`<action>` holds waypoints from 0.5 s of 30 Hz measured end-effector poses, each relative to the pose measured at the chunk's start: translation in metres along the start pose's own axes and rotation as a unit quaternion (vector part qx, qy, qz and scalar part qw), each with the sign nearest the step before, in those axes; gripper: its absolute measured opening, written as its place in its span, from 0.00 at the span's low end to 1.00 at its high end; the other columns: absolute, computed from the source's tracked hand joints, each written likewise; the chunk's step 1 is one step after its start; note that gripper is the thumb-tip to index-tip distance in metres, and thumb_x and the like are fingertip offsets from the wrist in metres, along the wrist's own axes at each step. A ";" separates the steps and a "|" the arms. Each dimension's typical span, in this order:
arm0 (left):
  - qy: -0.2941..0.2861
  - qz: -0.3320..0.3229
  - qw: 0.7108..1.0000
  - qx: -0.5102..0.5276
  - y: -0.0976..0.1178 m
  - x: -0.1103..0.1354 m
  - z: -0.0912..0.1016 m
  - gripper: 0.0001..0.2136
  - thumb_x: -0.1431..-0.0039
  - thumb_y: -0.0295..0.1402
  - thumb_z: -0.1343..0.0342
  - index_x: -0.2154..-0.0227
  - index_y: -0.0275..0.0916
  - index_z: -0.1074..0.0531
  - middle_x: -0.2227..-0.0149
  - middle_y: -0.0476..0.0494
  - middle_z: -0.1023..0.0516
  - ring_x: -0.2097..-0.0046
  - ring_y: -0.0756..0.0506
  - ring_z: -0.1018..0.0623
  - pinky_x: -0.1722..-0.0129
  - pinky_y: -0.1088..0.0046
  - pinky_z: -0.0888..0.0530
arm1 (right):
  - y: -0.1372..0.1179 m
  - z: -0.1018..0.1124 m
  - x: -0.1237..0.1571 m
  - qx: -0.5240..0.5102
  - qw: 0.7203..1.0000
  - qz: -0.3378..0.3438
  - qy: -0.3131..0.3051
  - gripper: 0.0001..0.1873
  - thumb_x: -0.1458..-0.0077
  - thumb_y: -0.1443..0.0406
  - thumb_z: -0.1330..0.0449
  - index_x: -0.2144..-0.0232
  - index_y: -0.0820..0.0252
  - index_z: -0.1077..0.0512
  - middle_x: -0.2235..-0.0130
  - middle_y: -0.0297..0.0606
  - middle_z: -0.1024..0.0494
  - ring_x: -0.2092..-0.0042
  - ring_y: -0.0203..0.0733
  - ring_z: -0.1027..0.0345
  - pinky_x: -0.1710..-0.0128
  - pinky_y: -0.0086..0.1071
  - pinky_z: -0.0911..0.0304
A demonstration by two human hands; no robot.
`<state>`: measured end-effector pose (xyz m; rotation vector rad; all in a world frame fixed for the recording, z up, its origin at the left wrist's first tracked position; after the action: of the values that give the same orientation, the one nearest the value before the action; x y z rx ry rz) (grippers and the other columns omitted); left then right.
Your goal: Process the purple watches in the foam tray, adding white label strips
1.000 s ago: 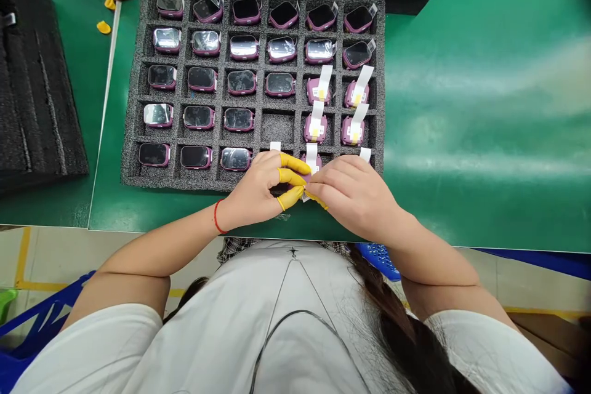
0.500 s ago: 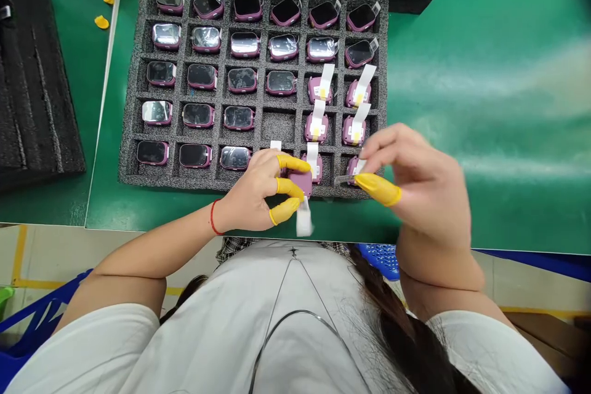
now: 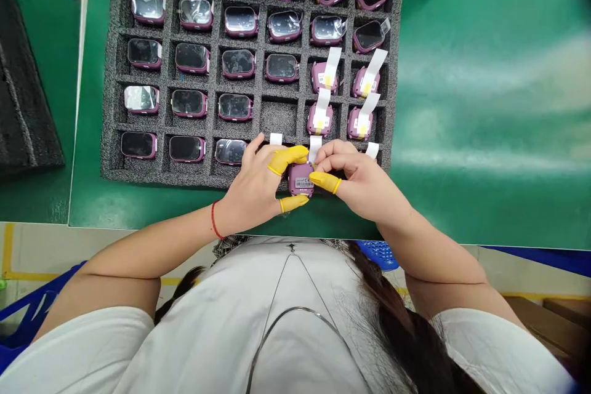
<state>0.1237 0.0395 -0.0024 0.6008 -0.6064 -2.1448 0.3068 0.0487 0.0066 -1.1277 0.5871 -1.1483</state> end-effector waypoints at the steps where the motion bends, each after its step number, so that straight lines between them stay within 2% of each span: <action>1: 0.002 0.000 1.000 -0.001 0.000 0.000 -0.001 0.26 0.43 0.39 0.38 0.45 0.44 0.40 0.51 0.45 0.25 0.47 0.42 0.27 0.33 0.46 0.49 | 0.000 -0.001 0.000 0.007 1.000 0.000 0.001 0.07 0.46 0.67 0.38 0.76 0.58 0.26 0.62 0.37 0.26 0.56 0.43 0.36 0.49 0.45 0.42; 6: 0.004 0.004 1.000 -0.004 0.000 -0.001 -0.002 0.24 0.43 0.40 0.37 0.46 0.44 0.38 0.52 0.46 0.25 0.48 0.42 0.27 0.32 0.47 0.49 | 0.001 -0.002 0.000 0.022 1.000 0.007 0.007 0.07 0.46 0.67 0.38 0.76 0.58 0.26 0.63 0.37 0.26 0.56 0.43 0.35 0.50 0.44 0.41; 15: 0.035 -0.034 0.999 -0.010 -0.002 0.001 -0.003 0.25 0.43 0.41 0.37 0.46 0.42 0.39 0.52 0.45 0.25 0.47 0.41 0.27 0.33 0.48 0.49 | 0.000 -0.003 0.000 0.027 1.000 0.011 0.009 0.08 0.47 0.69 0.38 0.77 0.58 0.27 0.64 0.36 0.26 0.57 0.42 0.36 0.51 0.44 0.42</action>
<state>0.1236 0.0390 -0.0065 0.6914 -0.5332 -2.1806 0.3042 0.0476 0.0050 -1.0632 0.5784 -1.1496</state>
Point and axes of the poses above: each hand's wrist, its own x-axis away from the middle knuckle, its own z-axis out of the back of the hand, y = z × x, the point moved 3 cm from there along -x, towards the middle knuckle
